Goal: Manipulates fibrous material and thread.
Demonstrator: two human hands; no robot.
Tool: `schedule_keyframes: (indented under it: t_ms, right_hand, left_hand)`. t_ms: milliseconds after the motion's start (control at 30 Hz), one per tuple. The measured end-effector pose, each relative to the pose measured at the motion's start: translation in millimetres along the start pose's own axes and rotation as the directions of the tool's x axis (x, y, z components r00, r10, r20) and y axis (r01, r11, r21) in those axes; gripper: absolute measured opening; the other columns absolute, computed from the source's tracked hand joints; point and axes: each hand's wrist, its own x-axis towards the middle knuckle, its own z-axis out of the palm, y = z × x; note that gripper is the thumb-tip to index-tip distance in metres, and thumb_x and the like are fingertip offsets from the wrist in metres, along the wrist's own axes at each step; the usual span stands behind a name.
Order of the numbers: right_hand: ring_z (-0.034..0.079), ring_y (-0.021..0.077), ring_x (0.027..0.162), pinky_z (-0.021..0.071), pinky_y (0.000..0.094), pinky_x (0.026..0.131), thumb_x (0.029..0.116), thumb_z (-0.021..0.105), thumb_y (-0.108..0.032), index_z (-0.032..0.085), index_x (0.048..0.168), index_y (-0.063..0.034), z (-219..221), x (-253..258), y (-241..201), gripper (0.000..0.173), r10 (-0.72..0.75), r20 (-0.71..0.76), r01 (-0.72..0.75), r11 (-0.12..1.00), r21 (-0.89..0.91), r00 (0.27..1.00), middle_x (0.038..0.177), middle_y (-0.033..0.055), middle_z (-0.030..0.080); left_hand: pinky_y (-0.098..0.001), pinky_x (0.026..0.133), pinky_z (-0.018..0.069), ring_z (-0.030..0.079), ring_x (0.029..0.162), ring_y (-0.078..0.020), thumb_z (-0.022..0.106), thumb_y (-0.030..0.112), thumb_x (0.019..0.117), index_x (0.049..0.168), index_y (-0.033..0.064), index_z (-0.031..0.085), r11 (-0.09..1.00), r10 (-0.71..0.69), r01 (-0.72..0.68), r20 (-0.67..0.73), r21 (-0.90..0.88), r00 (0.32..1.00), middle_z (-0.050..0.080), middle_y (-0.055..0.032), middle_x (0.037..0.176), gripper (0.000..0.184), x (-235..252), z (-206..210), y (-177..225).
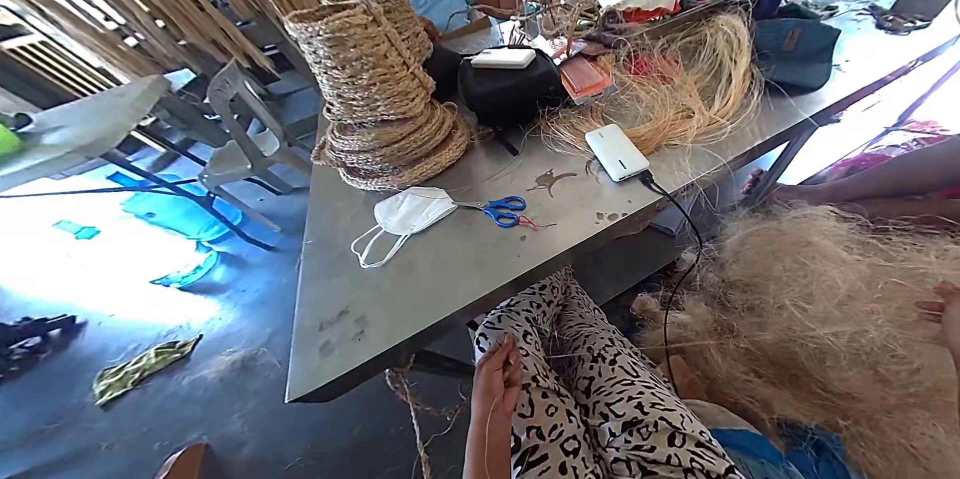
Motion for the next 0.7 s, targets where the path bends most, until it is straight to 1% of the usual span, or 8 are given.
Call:
schedule_keyframes:
  t_ms: [67, 133, 233, 400, 500, 567, 633, 700]
  right_hand:
    - [0.065, 0.0215, 0.081, 0.0571, 0.0359, 0.072, 0.108, 0.051, -0.018, 0.026, 0.159, -0.0004, -1.8, -13.1, -9.9, 0.059, -0.003, 0.031, 0.002, 1.0, 0.029, 1.0, 0.126, 0.0258, 0.056]
    - [0.065, 0.0214, 0.083, 0.0573, 0.0363, 0.074, 0.1079, 0.051, -0.014, 0.024, 0.159, -0.0029, -0.8, -18.7, -5.2, 0.06, 0.038, 0.05, -0.043, 0.994, 0.104, 0.998, 0.126, 0.0242, 0.056]
    - [0.066, 0.0141, 0.069, 0.0584, 0.0309, 0.063, 0.1062, 0.051, -0.012, 0.032, 0.156, -0.0049, -5.2, -12.0, 21.1, 0.054, 0.084, 0.026, -0.087, 0.969, 0.231, 0.996, 0.107, 0.0142, 0.066]
    - [0.068, 0.0174, 0.075, 0.058, 0.0338, 0.066, 0.1081, 0.045, -0.016, 0.036, 0.155, -0.0097, -12.3, -18.5, 28.1, 0.048, 0.166, 0.151, -0.205, 0.932, 0.298, 0.974, 0.107, 0.0123, 0.068]
    - [0.07, 0.0172, 0.076, 0.059, 0.0339, 0.067, 0.1067, 0.05, -0.017, 0.048, 0.145, -0.008, -19.2, -19.6, 27.6, 0.039, 0.208, 0.278, -0.291, 0.908, 0.302, 0.938, 0.102, 0.009, 0.071]
    - [0.07, 0.0146, 0.078, 0.0582, 0.0307, 0.068, 0.109, 0.046, -0.023, 0.051, 0.142, -0.0101, -26.1, -26.4, 19.2, 0.036, 0.208, 0.38, -0.326, 0.903, 0.28, 0.901, 0.1, 0.0051, 0.072]
    - [0.069, 0.0128, 0.079, 0.0567, 0.0285, 0.067, 0.1108, 0.039, -0.026, 0.054, 0.139, -0.0109, -33.8, -33.4, 11.8, 0.035, 0.182, 0.447, -0.324, 0.908, 0.266, 0.876, 0.101, 0.0035, 0.072]
    - [0.069, 0.0123, 0.075, 0.056, 0.0273, 0.061, 0.1103, 0.037, -0.023, 0.059, 0.132, -0.01, -41.4, -38.3, 6.3, 0.033, 0.167, 0.471, -0.315, 0.914, 0.255, 0.866, 0.097, 0.003, 0.073]
  left_hand:
    - [-0.0095, 0.036, 0.0282, 0.034, 0.038, 0.005, 0.036, 0.008, 0.1093, 0.087, 0.0085, 0.058, 0.997, -0.007, 0.005, 0.026, 0.078, 1.0, 0.046, 0.0091, 0.054, 0.031, 13.5, 6.8, -2.1]
    - [-0.0091, 0.036, 0.0307, 0.036, 0.039, 0.0058, 0.037, 0.01, 0.1096, 0.091, 0.0101, 0.059, 0.987, -0.007, -0.001, 0.051, 0.162, 0.999, 0.05, 0.0104, 0.057, 0.029, 26.1, 9.3, -6.7]
    - [-0.0078, 0.038, 0.0316, 0.038, 0.041, 0.0074, 0.033, 0.014, 0.1105, 0.087, 0.0169, 0.061, 0.967, -0.006, -0.037, 0.169, 0.253, 0.986, 0.053, 0.0133, 0.059, 0.036, 40.9, 6.4, -15.1]
    - [-0.0076, 0.041, 0.0342, 0.043, 0.045, 0.008, 0.025, 0.012, 0.109, 0.084, 0.021, 0.065, 0.992, 0.032, -0.082, 0.419, 0.1, 0.907, 0.059, 0.0143, 0.064, 0.048, 34.8, -18.2, -26.0]
    - [-0.0093, 0.042, 0.0373, 0.046, 0.047, 0.0067, 0.046, 0.019, 0.1059, 0.082, 0.0232, 0.07, 0.999, 0.044, -0.039, 0.533, -0.021, 0.845, 0.061, 0.013, 0.067, 0.034, 37.0, -35.8, -26.4]
    - [-0.0102, 0.042, 0.0391, 0.049, 0.048, 0.0056, 0.059, 0.023, 0.1012, 0.082, 0.022, 0.072, 0.997, 0.052, -0.01, 0.553, -0.078, 0.832, 0.061, 0.0122, 0.067, 0.023, 39.2, -41.7, -26.0]
    - [-0.0102, 0.043, 0.0407, 0.05, 0.049, 0.0054, 0.067, 0.025, 0.0967, 0.083, 0.0204, 0.073, 0.995, 0.058, -0.003, 0.572, -0.096, 0.818, 0.063, 0.0114, 0.068, 0.016, 41.1, -44.3, -26.0]
    - [-0.0097, 0.043, 0.041, 0.051, 0.049, 0.0061, 0.068, 0.026, 0.0963, 0.084, 0.0207, 0.074, 0.997, 0.056, -0.012, 0.586, -0.078, 0.809, 0.064, 0.0113, 0.07, 0.014, 42.3, -44.1, -26.7]
